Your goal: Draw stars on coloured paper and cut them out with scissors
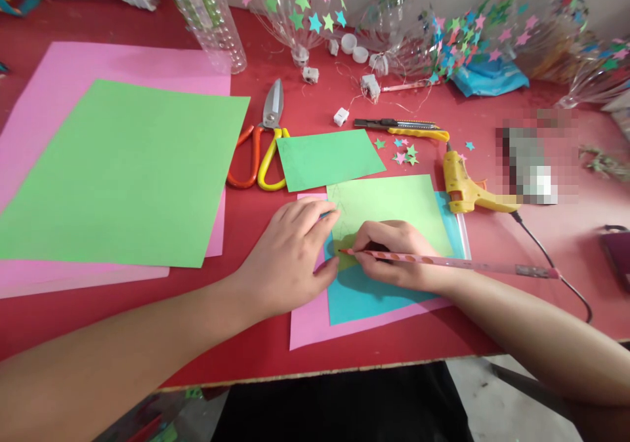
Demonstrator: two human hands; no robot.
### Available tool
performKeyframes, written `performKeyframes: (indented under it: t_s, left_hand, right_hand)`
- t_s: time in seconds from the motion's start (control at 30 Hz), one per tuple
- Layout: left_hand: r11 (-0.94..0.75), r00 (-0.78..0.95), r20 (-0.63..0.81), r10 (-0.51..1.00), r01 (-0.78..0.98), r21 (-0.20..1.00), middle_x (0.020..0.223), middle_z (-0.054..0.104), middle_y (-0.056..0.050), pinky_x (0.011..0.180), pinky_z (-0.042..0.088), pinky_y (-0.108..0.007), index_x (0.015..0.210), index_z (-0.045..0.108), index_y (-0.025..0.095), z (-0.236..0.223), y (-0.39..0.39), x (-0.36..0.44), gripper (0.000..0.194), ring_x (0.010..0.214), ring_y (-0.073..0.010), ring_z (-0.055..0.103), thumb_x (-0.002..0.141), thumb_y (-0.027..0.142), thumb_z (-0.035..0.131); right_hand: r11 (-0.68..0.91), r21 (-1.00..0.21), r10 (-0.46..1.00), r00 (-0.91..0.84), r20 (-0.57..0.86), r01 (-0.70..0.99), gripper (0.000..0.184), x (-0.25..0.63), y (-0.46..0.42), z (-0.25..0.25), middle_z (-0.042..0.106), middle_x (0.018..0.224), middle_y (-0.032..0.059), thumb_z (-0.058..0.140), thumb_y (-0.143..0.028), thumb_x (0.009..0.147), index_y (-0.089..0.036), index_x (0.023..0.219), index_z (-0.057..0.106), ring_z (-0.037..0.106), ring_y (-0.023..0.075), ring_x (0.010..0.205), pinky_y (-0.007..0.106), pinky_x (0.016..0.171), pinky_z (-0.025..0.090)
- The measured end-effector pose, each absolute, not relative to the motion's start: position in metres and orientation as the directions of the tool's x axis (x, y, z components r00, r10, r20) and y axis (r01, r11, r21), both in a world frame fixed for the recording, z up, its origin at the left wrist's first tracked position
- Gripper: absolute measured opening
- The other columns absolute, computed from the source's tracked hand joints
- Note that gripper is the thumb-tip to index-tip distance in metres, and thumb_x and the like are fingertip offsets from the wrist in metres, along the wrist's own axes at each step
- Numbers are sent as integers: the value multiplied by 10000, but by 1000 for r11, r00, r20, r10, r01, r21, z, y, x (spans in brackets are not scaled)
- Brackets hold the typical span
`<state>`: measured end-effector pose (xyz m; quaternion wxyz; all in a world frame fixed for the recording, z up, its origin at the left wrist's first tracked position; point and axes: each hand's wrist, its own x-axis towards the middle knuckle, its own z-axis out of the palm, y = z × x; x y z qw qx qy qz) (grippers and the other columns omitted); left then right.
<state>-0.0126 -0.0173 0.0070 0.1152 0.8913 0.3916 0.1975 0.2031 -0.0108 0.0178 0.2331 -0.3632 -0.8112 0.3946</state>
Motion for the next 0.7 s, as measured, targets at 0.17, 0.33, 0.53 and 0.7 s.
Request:
performKeyframes:
  t_s: [0.17,0.33,0.53,0.7]
  left_hand:
    - [-666,618,255,744,653,360,1266,584,-222,1011,470,-569,1251,564,38,8,-17,-13,433,1219,-375,522,877,255,542]
    - [-664,619,247,746,656,359,1274,583,-217,1017,466,-557,1259,565,26,7,-18,-13,455,1217,-370,520,877,274,563]
    - [-664,619,249,745,651,368,1264,585,-224,1013,466,-554,1245,575,13,7,-17,-13,452,1207,-375,526,868,260,581]
    - [-665,617,255,745,652,364,1262,586,-221,1015,464,-547,1242,581,7,7,-18,-13,448,1206,-372,527,869,255,574]
  right_hand:
    - [422,-804,790,-605,100,418,93,203,-11,19,492,610,-54,524,-106,787,-188,746,505,425,64,514,184,503,337]
    - [428,-795,813,-567,132,429,127,202,-11,20,432,566,-72,501,-80,747,-192,702,460,377,50,478,167,466,301]
    - [413,-794,838,-527,141,445,154,204,-12,19,396,546,-83,497,-76,727,-203,687,418,342,50,468,162,451,280]
    - [397,-796,853,-504,136,457,167,205,-13,17,386,542,-84,498,-71,721,-207,682,408,333,52,470,163,455,281]
